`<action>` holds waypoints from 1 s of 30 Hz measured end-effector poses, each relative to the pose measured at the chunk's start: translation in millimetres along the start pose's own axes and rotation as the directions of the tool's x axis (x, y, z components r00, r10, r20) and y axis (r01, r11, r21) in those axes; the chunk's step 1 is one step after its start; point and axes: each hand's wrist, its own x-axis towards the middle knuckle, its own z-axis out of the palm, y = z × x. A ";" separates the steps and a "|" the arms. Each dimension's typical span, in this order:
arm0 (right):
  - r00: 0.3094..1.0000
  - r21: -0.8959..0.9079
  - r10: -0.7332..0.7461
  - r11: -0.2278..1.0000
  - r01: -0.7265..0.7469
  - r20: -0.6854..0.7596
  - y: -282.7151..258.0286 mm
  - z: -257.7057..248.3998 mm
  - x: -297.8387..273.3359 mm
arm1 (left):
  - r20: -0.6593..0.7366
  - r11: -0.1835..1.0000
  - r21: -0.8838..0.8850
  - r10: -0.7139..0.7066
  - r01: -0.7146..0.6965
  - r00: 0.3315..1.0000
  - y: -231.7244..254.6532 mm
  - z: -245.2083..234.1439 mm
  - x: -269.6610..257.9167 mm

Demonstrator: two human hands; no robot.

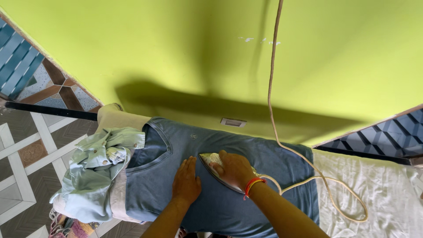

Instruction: The person irons a blue t-shirt on a bed using an electric iron, smoothing the fabric with one hand while moving the iron with the other. After finishing the t-shirt, the person picks up a light-colored shirt, lays it flat, and begins ironing it.

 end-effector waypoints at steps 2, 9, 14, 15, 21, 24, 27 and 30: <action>0.997 0.013 0.042 0.999 -0.043 0.068 -4.2 2.1 -1.8 | 0.068 0.999 -0.013 -0.040 0.041 0.997 3.5 -7.0 -4.0; 0.988 -0.011 0.074 0.997 -0.073 0.135 -7.9 -5.0 0.4 | 0.271 0.994 0.024 -0.106 0.103 0.957 8.2 -28.1 -1.6; 1.000 0.000 0.022 1.000 -0.022 0.015 -4.3 4.9 0.3 | 0.310 0.994 0.022 -0.111 0.109 0.944 6.3 -31.0 -0.9; 1.000 -0.004 0.018 1.000 -0.018 0.015 -3.7 7.3 -0.1 | 0.323 0.993 0.029 -0.115 0.111 0.939 5.9 -31.2 -1.5; 0.995 -0.013 0.063 0.998 -0.062 0.075 -1.8 7.7 2.2 | 0.278 0.995 0.042 -0.101 0.093 0.955 15.7 -33.1 1.1; 0.986 0.004 0.042 0.999 -0.043 0.161 8.1 2.1 -5.2 | 0.344 0.990 0.094 -0.130 0.104 0.930 26.2 -37.6 -2.5; 0.980 -0.017 0.026 1.000 -0.024 0.198 29.7 -7.0 -25.8 | 0.403 0.990 0.093 -0.132 0.103 0.906 35.3 -39.1 -6.8; 0.983 -0.026 0.043 0.999 -0.039 0.180 43.6 -10.2 -43.7 | 0.418 0.999 0.044 -0.047 0.031 0.907 40.4 -37.1 -12.9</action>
